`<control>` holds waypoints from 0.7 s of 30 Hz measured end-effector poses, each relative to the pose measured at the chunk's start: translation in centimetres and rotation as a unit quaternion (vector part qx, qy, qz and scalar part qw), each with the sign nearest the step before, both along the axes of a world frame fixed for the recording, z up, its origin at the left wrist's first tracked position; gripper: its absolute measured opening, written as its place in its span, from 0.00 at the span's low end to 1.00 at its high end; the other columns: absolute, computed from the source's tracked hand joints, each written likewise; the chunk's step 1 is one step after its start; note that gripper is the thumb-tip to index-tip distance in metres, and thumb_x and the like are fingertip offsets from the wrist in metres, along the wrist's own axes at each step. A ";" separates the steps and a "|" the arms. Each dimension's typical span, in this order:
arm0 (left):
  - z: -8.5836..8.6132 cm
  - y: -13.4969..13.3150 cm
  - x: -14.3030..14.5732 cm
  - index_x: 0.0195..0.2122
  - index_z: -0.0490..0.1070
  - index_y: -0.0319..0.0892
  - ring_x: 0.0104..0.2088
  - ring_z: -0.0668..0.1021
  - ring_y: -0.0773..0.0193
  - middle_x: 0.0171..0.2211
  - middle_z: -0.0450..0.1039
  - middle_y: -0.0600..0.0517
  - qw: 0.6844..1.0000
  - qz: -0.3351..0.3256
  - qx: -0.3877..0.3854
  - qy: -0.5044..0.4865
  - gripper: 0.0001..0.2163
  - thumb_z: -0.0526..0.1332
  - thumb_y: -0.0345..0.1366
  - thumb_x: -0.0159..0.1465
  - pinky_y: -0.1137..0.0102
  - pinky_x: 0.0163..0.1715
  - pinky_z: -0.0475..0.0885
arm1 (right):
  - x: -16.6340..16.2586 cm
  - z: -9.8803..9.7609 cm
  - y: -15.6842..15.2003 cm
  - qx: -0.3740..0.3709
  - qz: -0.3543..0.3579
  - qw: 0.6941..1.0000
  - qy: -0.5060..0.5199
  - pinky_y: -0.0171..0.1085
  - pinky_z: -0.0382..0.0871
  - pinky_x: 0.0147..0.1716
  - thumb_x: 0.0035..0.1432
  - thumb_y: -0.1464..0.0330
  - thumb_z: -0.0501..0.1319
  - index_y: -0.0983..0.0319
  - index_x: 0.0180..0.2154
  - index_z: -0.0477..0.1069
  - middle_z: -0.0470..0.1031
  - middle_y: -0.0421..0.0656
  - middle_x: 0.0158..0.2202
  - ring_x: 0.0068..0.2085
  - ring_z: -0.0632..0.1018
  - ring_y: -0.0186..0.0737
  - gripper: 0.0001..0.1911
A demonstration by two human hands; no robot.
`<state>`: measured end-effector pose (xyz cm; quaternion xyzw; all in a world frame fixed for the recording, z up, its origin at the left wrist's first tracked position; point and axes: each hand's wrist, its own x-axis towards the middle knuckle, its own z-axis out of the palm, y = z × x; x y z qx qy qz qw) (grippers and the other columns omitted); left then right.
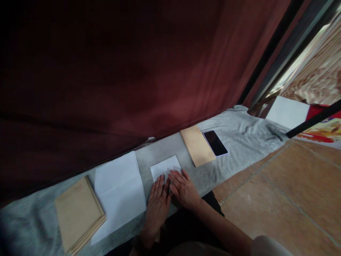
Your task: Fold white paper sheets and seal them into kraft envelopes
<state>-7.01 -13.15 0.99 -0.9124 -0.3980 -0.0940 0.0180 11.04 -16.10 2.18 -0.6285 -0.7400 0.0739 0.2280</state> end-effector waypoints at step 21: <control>-0.1 0.2 0.5 0.69 0.57 0.43 0.70 0.58 0.51 0.71 0.52 0.44 0.999 0.021 0.018 -0.039 0.26 0.55 0.43 0.71 0.53 0.66 0.62 | 2.5 -1.0 5.3 -0.073 -0.255 0.963 0.053 0.40 0.71 0.40 0.67 0.64 0.52 0.59 0.54 0.71 0.80 0.51 0.42 0.40 0.81 0.47 0.18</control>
